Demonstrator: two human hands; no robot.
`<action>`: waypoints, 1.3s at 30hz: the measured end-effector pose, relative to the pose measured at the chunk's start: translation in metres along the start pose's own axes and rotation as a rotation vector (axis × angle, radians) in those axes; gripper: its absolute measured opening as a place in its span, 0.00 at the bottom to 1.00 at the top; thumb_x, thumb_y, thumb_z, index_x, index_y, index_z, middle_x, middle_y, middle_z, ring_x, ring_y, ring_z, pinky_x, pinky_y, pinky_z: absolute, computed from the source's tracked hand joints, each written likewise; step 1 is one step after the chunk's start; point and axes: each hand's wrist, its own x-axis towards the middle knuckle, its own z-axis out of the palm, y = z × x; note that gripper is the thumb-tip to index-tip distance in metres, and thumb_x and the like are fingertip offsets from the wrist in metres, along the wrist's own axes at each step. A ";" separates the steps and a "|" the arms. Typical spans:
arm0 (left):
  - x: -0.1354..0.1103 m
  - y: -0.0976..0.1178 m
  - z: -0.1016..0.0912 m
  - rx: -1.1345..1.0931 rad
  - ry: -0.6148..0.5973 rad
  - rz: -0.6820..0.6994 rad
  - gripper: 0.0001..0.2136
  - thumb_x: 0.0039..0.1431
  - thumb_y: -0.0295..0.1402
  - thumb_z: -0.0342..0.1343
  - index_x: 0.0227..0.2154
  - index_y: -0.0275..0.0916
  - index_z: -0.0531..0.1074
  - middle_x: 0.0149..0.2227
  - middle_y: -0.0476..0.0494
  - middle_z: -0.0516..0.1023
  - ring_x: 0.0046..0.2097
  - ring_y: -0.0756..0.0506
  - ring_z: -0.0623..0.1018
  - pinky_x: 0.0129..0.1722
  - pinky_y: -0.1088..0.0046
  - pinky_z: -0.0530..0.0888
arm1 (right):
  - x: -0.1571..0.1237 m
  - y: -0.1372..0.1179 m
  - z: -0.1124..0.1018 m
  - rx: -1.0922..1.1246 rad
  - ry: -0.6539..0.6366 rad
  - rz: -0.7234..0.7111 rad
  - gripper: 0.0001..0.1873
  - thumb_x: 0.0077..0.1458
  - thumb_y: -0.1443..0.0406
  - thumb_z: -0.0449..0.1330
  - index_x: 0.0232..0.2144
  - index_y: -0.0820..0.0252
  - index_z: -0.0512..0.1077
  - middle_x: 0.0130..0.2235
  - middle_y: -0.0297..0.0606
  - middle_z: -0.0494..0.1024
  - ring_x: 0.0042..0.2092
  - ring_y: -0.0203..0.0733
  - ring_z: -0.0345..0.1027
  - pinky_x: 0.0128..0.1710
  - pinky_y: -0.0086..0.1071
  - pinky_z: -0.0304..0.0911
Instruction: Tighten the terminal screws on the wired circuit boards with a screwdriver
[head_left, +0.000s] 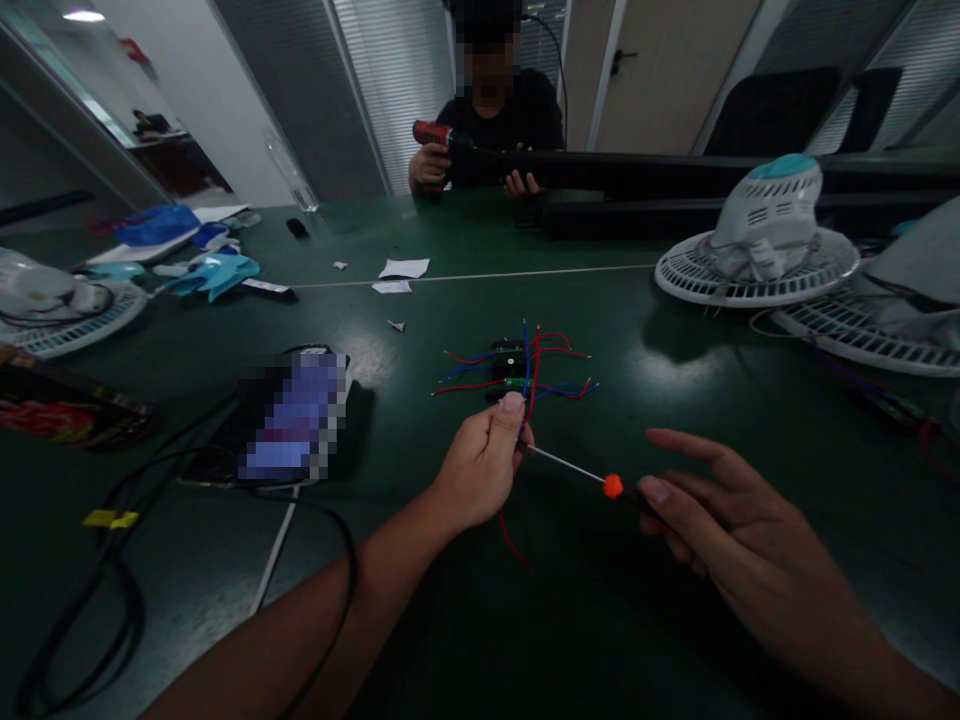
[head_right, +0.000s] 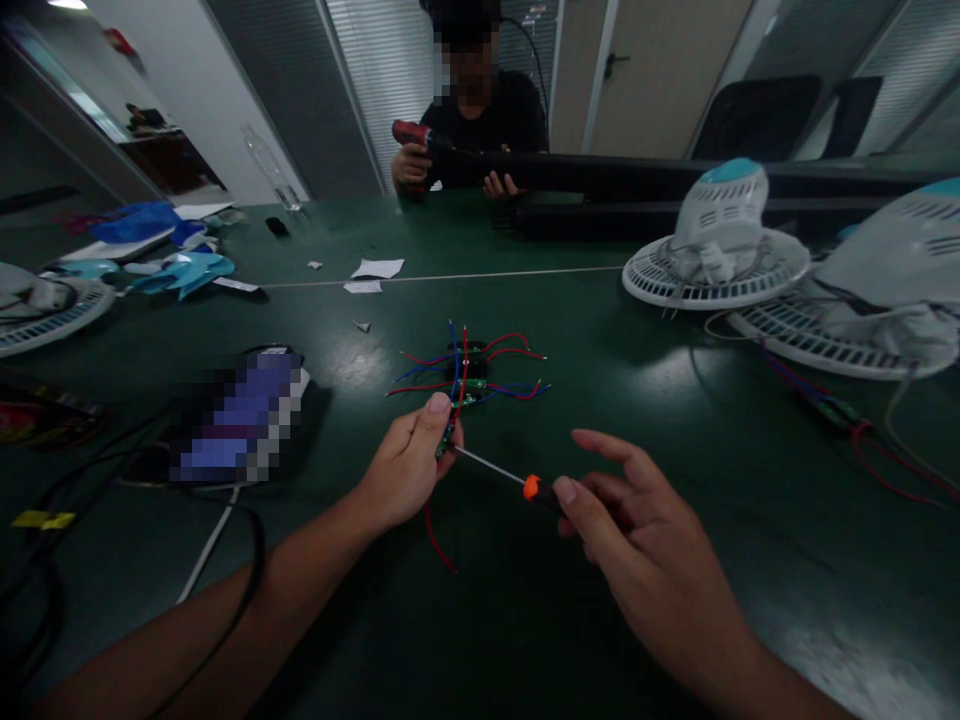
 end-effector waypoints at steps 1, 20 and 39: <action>0.000 0.000 0.000 0.001 -0.002 0.001 0.25 0.62 0.53 0.41 0.23 0.38 0.66 0.17 0.54 0.60 0.19 0.53 0.61 0.19 0.77 0.57 | 0.000 -0.001 0.000 0.014 0.008 0.026 0.35 0.51 0.43 0.58 0.55 0.56 0.66 0.30 0.40 0.80 0.28 0.44 0.73 0.20 0.32 0.66; 0.001 0.001 0.000 0.024 -0.009 0.013 0.25 0.62 0.54 0.40 0.23 0.38 0.66 0.16 0.55 0.59 0.19 0.53 0.61 0.19 0.76 0.57 | 0.003 0.000 0.002 -0.018 -0.055 -0.018 0.36 0.54 0.43 0.53 0.56 0.62 0.64 0.24 0.36 0.77 0.22 0.40 0.68 0.20 0.32 0.66; 0.000 -0.001 0.000 0.018 0.011 -0.011 0.25 0.62 0.54 0.40 0.23 0.38 0.67 0.17 0.54 0.61 0.19 0.53 0.62 0.19 0.77 0.58 | -0.001 -0.004 -0.001 0.045 -0.065 0.173 0.35 0.56 0.41 0.49 0.57 0.52 0.65 0.20 0.33 0.76 0.25 0.44 0.71 0.22 0.33 0.65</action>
